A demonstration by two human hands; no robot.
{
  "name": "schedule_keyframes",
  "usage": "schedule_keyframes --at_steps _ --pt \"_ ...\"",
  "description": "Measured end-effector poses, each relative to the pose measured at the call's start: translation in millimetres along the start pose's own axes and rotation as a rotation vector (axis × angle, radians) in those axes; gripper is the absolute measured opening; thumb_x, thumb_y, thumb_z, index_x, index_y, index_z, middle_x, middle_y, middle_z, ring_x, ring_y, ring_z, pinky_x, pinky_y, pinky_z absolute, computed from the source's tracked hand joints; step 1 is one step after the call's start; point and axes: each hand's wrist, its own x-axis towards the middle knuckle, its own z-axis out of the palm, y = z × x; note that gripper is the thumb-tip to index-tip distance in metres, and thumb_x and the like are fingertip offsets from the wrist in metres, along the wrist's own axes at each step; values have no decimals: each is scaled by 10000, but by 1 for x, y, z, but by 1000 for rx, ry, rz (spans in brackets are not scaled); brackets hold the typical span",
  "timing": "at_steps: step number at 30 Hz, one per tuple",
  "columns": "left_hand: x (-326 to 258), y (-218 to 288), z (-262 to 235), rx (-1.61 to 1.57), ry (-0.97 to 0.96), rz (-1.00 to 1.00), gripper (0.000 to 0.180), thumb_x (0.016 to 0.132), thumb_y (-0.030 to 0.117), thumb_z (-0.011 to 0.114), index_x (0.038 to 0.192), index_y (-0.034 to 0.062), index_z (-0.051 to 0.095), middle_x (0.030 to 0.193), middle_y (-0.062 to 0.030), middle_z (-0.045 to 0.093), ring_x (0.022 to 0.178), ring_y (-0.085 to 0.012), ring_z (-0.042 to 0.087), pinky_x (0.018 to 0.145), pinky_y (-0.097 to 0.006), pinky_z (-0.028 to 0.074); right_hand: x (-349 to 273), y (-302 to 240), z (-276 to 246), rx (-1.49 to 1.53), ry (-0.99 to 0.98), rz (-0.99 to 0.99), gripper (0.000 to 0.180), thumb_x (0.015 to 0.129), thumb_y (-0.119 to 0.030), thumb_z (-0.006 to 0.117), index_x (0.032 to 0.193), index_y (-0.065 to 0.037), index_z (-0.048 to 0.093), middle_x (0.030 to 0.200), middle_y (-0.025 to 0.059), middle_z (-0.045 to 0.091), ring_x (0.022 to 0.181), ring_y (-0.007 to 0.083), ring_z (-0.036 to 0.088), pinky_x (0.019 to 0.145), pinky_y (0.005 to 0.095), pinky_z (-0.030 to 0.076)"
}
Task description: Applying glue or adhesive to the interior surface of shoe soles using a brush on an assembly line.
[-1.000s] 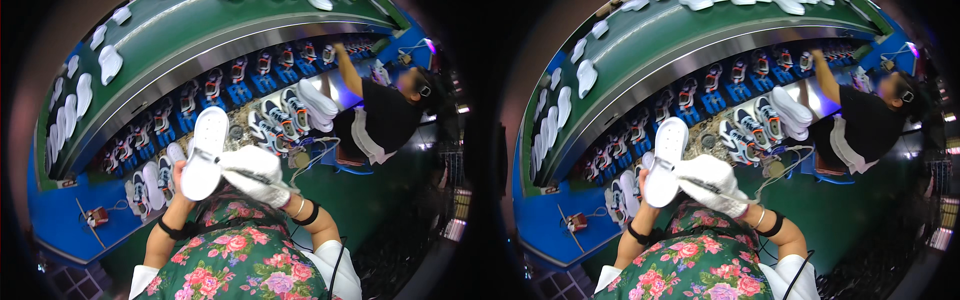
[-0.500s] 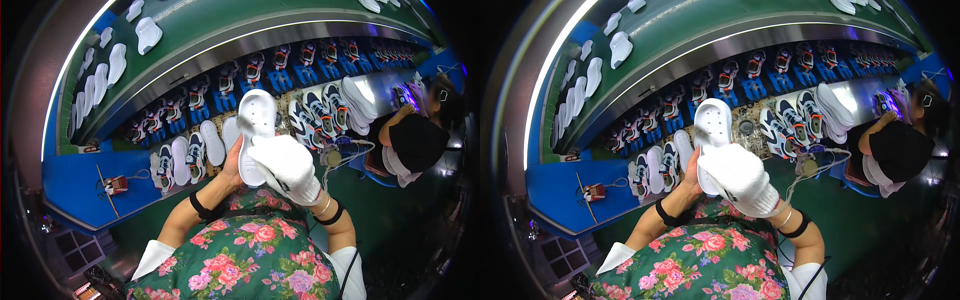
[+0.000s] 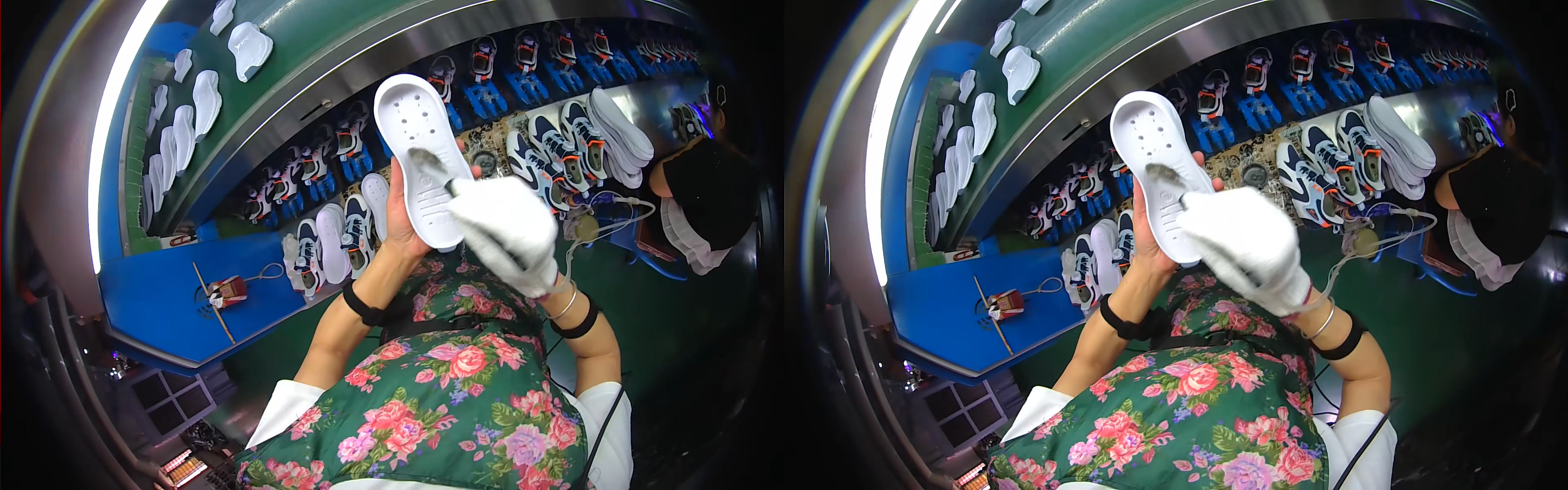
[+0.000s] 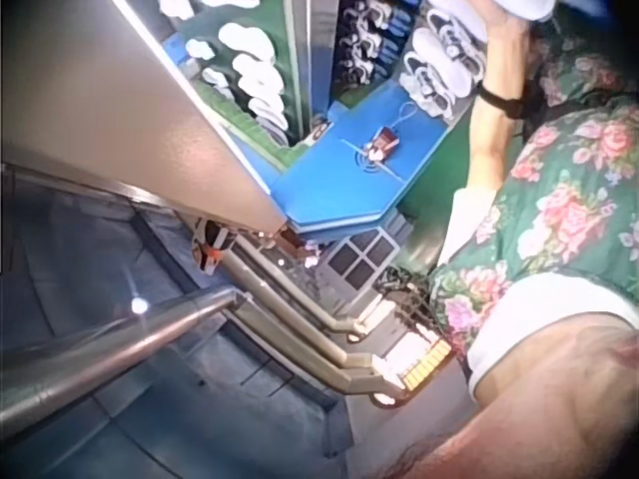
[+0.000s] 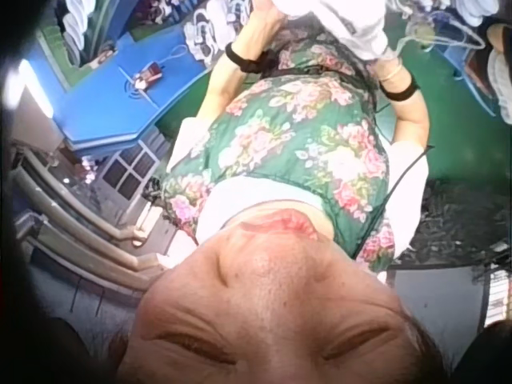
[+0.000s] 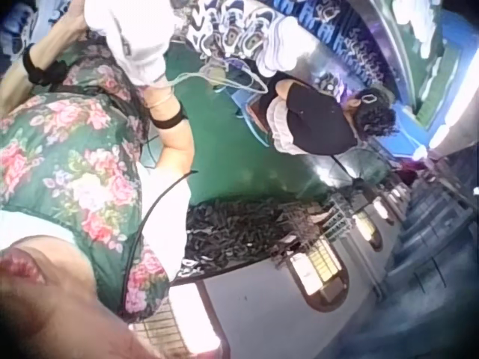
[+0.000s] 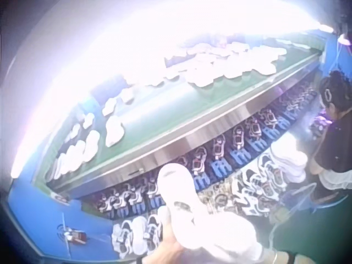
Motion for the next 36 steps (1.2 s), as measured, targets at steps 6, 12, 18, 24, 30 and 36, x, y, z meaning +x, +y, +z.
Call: schedule_keyframes --at_steps 6,12,18,24,30,36 --pt "4 7 -1 -7 -175 -106 898 890 745 417 1467 59 356 1260 -256 570 1053 -420 629 910 -550 536 -7 -12 3 284 -128 163 213 737 -10 772 940 -67 744 898 92 721 779 247 694 714 333 551" --pt "6 25 -14 -17 -273 -247 886 907 729 401 1497 75 310 1356 -225 495 1080 -439 597 897 -567 533 -16 -12 14 195 -207 -51 298 727 -37 781 1017 -93 744 969 86 721 819 244 692 721 332 549" --pt "5 41 -11 218 -153 -195 849 876 654 535 1516 142 316 1443 -200 435 1085 -450 549 882 -583 498 -7 -1 2 196 -178 160 205 790 -56 743 994 -80 741 948 99 724 838 256 691 747 339 557" --pt "12 50 -14 51 -335 -309 801 898 559 548 1504 79 340 1410 -265 441 1086 -466 568 868 -555 507 -14 -15 3 527 -332 204 255 728 -8 778 974 -63 742 991 111 732 837 241 698 745 337 542" --pt "23 63 -7 154 -353 -437 747 934 522 503 1486 39 360 1375 -304 470 1106 -461 586 890 -537 520 -12 -5 8 23 -227 -157 309 720 -21 718 1029 -40 722 1041 133 713 859 289 689 762 371 564" --pt "28 72 -12 119 -384 -466 733 954 506 468 1482 11 351 1381 -319 455 1105 -459 600 912 -531 534 -14 -19 12 371 -317 122 247 736 -40 767 981 -51 734 963 110 728 824 255 689 699 336 548"
